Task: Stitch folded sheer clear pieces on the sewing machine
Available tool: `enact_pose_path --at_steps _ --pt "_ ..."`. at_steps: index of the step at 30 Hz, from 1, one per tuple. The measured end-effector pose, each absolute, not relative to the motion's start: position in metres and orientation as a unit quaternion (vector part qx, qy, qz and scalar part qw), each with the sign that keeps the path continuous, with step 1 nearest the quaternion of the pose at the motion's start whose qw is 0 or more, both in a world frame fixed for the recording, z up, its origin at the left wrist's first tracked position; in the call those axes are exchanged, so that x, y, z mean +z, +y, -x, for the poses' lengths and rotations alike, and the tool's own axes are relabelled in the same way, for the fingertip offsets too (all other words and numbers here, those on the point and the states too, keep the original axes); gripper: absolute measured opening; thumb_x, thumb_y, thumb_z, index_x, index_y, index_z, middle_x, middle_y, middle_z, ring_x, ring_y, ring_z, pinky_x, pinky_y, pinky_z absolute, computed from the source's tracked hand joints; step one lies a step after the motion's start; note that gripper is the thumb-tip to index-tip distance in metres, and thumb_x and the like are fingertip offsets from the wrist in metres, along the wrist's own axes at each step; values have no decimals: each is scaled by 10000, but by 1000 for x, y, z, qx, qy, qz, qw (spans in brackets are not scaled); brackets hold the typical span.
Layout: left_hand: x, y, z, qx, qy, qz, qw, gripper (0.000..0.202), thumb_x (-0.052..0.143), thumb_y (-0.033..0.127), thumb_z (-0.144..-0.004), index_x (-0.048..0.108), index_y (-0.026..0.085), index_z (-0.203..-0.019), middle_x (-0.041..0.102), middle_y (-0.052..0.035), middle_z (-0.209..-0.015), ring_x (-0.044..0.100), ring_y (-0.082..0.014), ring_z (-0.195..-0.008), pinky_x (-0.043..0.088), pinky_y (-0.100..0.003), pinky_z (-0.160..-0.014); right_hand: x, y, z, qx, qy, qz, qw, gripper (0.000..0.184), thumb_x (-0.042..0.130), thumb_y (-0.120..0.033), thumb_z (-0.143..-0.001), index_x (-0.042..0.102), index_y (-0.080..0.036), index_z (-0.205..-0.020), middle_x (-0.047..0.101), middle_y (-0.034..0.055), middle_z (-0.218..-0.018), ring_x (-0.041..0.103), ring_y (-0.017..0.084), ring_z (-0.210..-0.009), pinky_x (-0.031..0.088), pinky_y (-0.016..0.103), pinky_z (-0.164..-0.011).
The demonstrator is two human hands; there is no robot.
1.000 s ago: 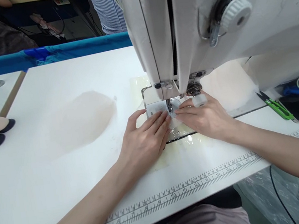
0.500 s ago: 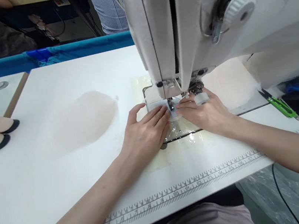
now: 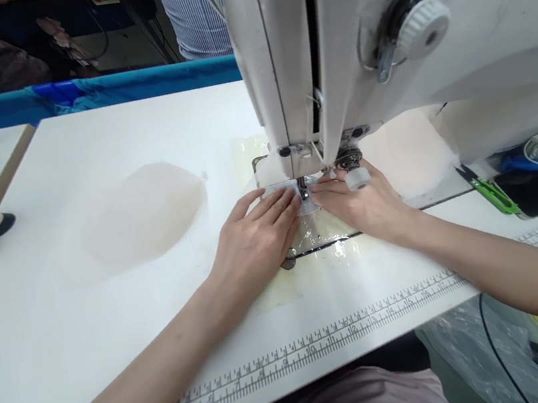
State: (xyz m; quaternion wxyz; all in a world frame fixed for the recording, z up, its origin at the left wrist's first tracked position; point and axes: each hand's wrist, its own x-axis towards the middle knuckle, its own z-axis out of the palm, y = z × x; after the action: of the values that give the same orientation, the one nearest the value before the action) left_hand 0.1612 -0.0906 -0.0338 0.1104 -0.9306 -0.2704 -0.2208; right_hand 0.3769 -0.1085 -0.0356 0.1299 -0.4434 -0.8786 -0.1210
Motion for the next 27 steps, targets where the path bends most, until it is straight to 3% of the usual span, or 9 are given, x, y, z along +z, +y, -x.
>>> enact_pose_path --at_steps 3,7,10,12,13,15,18,23,27 --pt "-38 -91 -160 -212 -287 928 108 315 441 235 -981 609 91 -1204 658 -76 -1232 609 -218 -1159 513 -359 -917 -34 -110 -377 -194 -876 427 111 290 456 -13 -889 691 -174 -947 743 33 -944 606 183 -938 338 385 -1048" --pt "-34 -97 -160 -191 -330 914 135 488 473 423 -955 567 37 -1240 619 -156 -1275 557 -297 -1212 502 -408 -907 -31 -114 -376 -230 -864 422 151 307 456 -29 -861 705 -188 -945 749 8 -877 603 177 -838 356 401 -1016" --pt "-24 -103 -158 -194 -318 910 182 421 519 473 -919 652 104 -1072 727 -113 -979 682 -255 -821 503 -390 -699 -27 -119 -374 -227 -863 409 192 327 443 9 -815 708 -164 -894 748 15 -871 609 160 -771 387 386 -964" --pt "-18 -103 -156 -214 -297 910 195 254 556 379 -916 674 154 -912 703 -30 -734 609 -176 -564 434 -337 -546 -24 -123 -372 -221 -861 403 219 334 429 32 -802 703 -158 -821 747 16 -861 608 146 -716 407 370 -918" --pt "-16 -103 -156 -224 -285 911 195 189 562 311 -916 670 158 -887 693 -15 -710 599 -166 -557 417 -327 -531 -23 -125 -370 -216 -860 402 231 340 423 41 -801 698 -158 -793 746 13 -857 604 138 -692 416 361 -891" --pt "-16 -99 -155 -235 -268 918 176 137 547 197 -913 662 142 -965 726 -41 -871 658 -189 -752 460 -331 -632 -21 -130 -367 -195 -862 397 249 347 416 52 -807 694 -156 -794 745 13 -881 609 130 -690 432 329 -820" --pt "-19 -94 -155 -224 -263 932 110 228 511 154 -922 627 136 -1117 699 -65 -1110 642 -211 -984 465 -374 -834 -22 -135 -362 -133 -874 399 246 325 419 36 -836 686 -135 -907 730 41 -977 632 146 -828 443 285 -723" --pt "-21 -95 -156 -202 -277 939 24 273 487 256 -941 646 151 -1137 680 -72 -1006 622 -209 -857 449 -421 -834 -23 -138 -360 -88 -868 462 160 280 432 -10 -846 664 -118 -960 700 94 -1030 615 191 -830 425 289 -569" --pt "-22 -97 -157 -195 -262 944 39 277 495 277 -941 673 155 -1114 681 -91 -1054 631 -237 -928 457 -438 -864 -23 -135 -364 -100 -856 491 126 291 449 -24 -832 636 -104 -1040 669 116 -1168 620 201 -885 434 285 -558"
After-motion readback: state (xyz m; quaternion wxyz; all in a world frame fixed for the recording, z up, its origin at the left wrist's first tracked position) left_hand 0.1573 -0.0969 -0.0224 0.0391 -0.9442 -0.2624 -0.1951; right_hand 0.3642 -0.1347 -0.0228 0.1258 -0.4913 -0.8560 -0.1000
